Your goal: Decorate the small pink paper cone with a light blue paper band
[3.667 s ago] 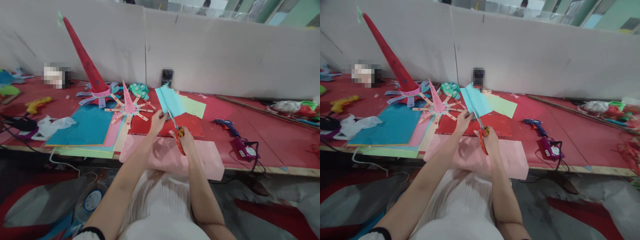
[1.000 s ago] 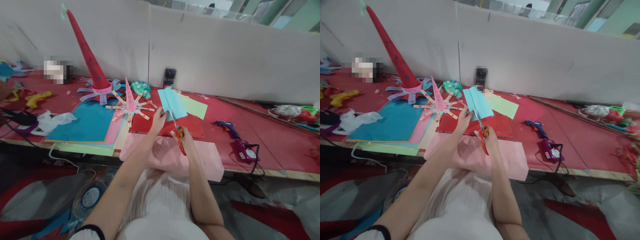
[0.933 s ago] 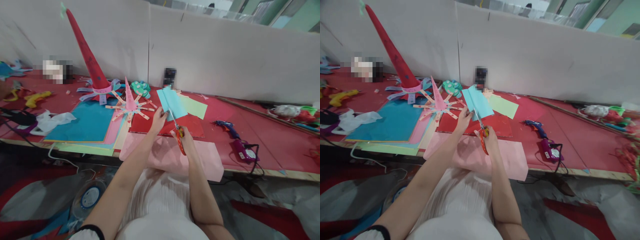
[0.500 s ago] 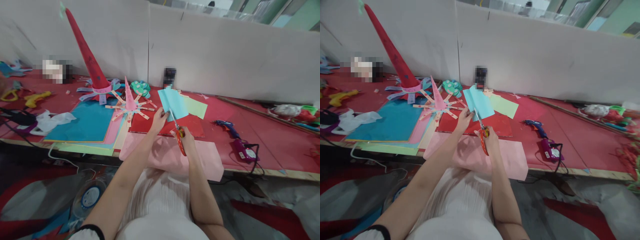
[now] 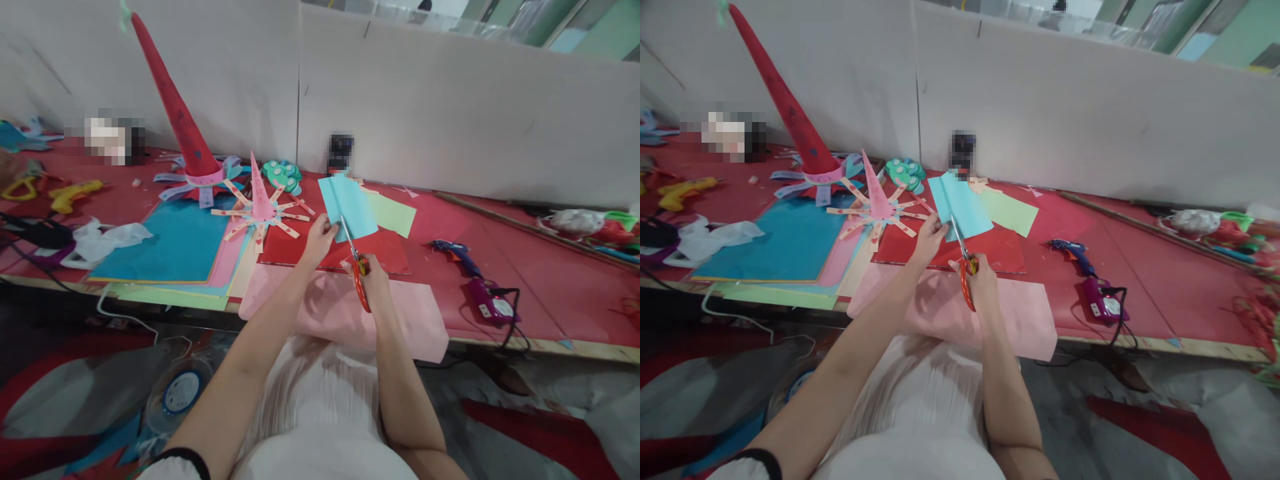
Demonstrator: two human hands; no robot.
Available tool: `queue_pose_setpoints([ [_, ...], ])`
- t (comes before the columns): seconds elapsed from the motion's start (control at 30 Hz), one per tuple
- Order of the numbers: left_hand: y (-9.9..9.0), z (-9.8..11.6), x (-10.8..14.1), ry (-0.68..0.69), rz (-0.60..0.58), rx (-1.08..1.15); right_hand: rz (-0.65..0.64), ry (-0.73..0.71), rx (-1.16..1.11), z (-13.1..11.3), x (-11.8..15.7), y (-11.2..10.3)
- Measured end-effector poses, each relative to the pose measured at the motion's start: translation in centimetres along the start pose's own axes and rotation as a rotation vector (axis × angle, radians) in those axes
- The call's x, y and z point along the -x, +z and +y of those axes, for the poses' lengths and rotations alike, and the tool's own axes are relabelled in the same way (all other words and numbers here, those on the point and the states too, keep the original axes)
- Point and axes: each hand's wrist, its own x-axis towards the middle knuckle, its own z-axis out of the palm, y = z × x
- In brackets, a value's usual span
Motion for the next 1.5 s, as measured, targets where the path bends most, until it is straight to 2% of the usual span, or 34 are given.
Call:
queue_pose_setpoints([
  [0.7,-0.1,0.0,-0.2,-0.091,0.001,0.075,0.007,-0.011,0.031,-0.1,0.2,0.1],
  [1.13,0.0,-0.2,-0.1,-0.009,-0.027,-0.013,-0.017,-0.065,-0.041,0.7,-0.2,0.4],
  [1.5,0.1,-0.3,-0.1,-0.034,-0.043,0.036,0.007,0.004,0.018,-0.2,0.0,0.0],
])
